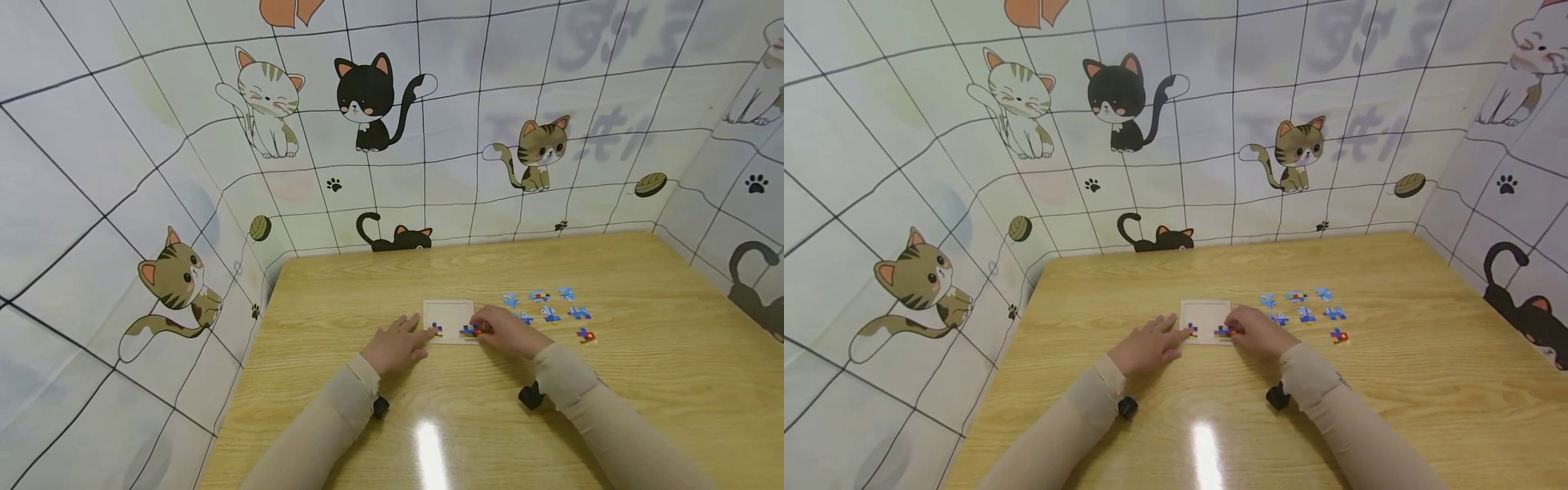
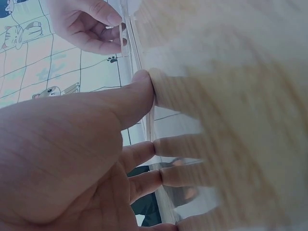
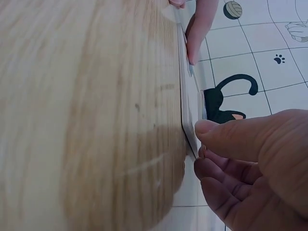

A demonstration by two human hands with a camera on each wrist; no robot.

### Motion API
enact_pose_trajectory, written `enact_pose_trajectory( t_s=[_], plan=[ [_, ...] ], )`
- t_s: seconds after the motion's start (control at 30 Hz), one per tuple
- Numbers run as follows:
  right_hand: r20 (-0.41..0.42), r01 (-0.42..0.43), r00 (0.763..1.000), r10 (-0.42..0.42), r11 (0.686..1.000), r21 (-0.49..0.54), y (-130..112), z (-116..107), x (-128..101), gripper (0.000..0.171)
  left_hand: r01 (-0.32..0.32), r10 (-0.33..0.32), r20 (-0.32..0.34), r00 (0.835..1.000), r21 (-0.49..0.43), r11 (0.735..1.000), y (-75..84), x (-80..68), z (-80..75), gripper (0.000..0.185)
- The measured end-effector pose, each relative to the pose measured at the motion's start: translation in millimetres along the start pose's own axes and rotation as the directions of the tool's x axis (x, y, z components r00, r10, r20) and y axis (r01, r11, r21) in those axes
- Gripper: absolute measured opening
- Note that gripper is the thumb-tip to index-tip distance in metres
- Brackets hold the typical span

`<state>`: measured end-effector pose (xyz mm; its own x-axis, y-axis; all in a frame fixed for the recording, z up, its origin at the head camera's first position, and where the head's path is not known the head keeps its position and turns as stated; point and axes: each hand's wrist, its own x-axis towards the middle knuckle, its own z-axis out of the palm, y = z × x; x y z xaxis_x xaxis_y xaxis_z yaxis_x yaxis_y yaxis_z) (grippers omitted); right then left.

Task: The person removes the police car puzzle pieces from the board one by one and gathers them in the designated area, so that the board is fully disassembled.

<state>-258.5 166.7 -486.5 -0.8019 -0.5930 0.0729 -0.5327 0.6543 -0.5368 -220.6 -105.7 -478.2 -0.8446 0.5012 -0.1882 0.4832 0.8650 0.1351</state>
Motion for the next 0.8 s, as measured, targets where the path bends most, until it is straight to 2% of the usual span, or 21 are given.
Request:
enact_pose_trajectory(
  t_s=[0.23, 0.8],
  plan=[
    [-0.021, 0.016, 1.000, -0.017, 0.999, -0.036, 10.7, -1.9, -11.0, 0.030, -0.009, 0.009, -0.009, 1.000, 0.018, 1.000, -0.4, -0.6, 0.1, 0.052],
    [-0.038, -0.075, 0.997, 0.073, 0.996, -0.042, 27.5, -16.4, -38.7, 0.031, -0.009, 0.009, -0.015, 1.000, -0.002, 1.000, 2.0, -2.9, -0.9, 0.052]
  ],
)
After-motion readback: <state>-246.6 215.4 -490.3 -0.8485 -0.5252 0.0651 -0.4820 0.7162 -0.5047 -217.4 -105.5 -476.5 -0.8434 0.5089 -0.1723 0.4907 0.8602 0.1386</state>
